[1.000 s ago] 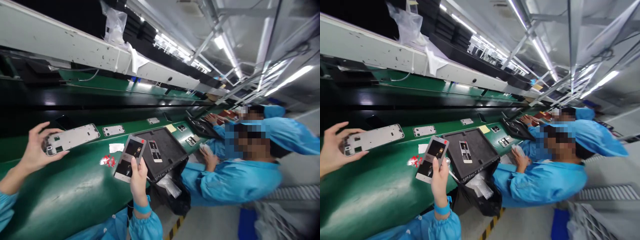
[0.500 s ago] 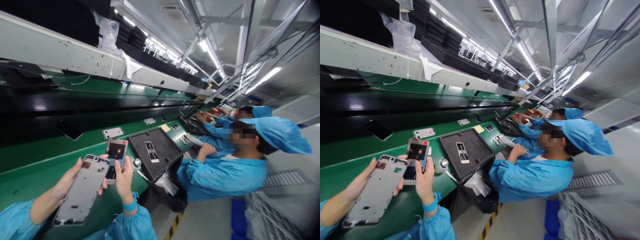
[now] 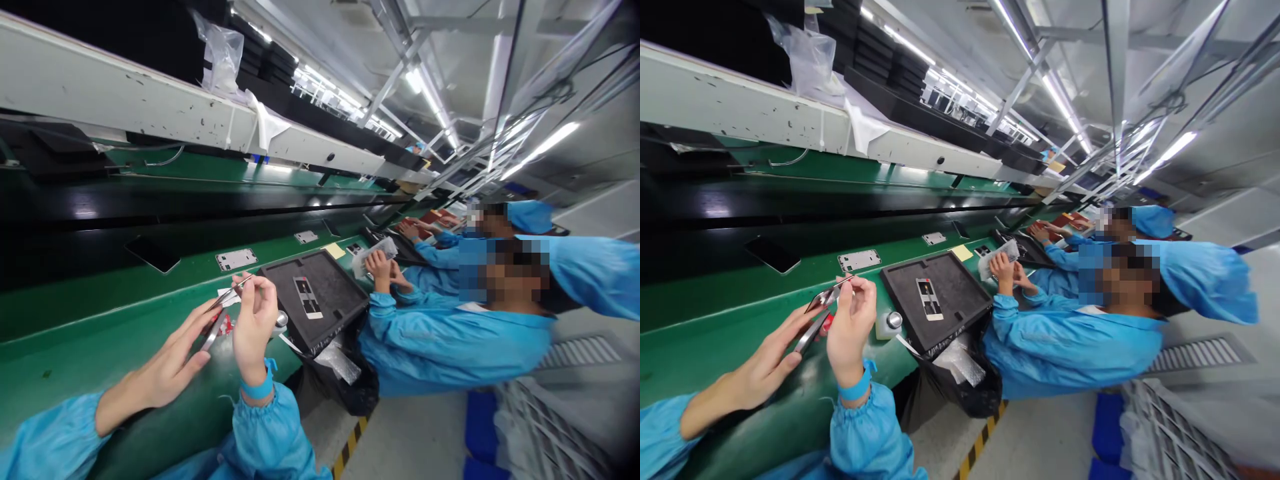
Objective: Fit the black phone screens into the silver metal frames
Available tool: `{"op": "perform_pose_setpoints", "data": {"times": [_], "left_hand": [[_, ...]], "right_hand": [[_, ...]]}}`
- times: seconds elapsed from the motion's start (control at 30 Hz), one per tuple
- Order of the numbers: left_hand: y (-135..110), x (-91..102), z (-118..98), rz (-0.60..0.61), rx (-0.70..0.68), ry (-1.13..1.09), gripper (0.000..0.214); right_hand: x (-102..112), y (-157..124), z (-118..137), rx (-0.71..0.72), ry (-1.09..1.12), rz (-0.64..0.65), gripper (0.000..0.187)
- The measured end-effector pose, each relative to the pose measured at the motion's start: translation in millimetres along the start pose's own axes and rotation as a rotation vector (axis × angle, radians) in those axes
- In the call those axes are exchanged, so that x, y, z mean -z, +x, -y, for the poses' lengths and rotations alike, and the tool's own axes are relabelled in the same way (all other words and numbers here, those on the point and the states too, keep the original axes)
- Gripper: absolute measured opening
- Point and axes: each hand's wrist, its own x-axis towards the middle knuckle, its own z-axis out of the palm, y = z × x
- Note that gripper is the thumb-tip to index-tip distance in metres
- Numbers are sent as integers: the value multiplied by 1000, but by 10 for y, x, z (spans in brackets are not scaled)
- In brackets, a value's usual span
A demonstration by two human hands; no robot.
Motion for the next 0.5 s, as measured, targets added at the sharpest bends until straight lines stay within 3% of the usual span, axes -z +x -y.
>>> {"op": "perform_pose_setpoints", "data": {"times": [0.1, 0.17, 0.33, 0.43, 0.5], "left_hand": [[64, 116, -45, -27, -10, 5, 58], [125, 251, -58, -101, 76, -74, 57], [234, 607, -54, -306, 437, -690, 73], [234, 669, -102, -320, 483, -1033, 79], [221, 643, -159, -269, 460, -1165, 80]], "right_hand": [[49, 43, -23, 21, 20, 64, 31], [144, 55, -160, 67, -38, 112, 32], [383, -108, -904, -5, -620, 371, 25], [443, -243, -1225, -64, -744, 420, 17], [457, -272, -1243, -73, -788, 383, 19]]}}
